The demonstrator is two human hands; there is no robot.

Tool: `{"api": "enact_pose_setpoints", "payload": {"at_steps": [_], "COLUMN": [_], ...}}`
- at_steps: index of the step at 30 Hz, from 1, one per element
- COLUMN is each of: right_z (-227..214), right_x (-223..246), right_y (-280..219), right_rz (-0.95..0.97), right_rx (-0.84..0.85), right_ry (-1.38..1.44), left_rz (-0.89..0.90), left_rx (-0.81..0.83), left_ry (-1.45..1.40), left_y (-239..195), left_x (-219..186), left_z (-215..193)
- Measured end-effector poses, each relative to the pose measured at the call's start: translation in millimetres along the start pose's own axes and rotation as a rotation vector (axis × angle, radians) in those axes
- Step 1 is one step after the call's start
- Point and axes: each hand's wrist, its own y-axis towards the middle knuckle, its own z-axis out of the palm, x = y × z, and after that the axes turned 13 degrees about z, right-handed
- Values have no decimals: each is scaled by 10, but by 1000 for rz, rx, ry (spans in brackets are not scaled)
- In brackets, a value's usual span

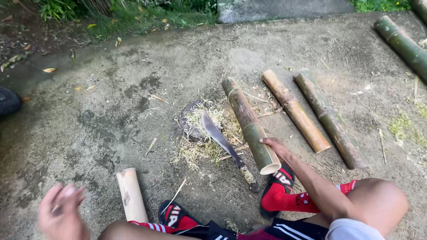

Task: Using a machete to shave and notch pieces of bamboo on the ground.

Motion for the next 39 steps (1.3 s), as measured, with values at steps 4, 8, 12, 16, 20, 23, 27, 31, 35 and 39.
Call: {"api": "enact_pose_setpoints", "payload": {"at_steps": [4,8,12,16,20,23,27,31,35,39], "right_z": [309,666,1051,1512,2023,2331,2337,1900,1463,1445], "right_x": [179,375,355,426,282,166,43,-154,-1019,-1108], "right_y": [-308,-555,-630,-1080,-1033,-969,-776,-439,183,171], "right_rz": [-186,-250,-460,-516,-687,-774,-742,-416,-232,-42], "right_rx": [289,527,666,676,167,-83,-119,-390,-607,-515], "right_ry": [222,302,319,43,-470,-754,-935,-833,-967,-943], "left_rz": [46,-236,-425,-485,-313,-345,-377,-79,103,126], "left_rx": [374,733,747,677,555,363,202,249,187,262], "left_ry": [-269,-367,-478,-674,-700,-622,-640,-774,-940,-955], "left_y": [-62,-360,-195,285,574,547,656,845,950,980], "left_x": [-393,-215,47,126,51,146,67,-110,-18,298], "left_z": [1022,2059,2667,2800,2898,2876,2658,2555,2597,2774]}}
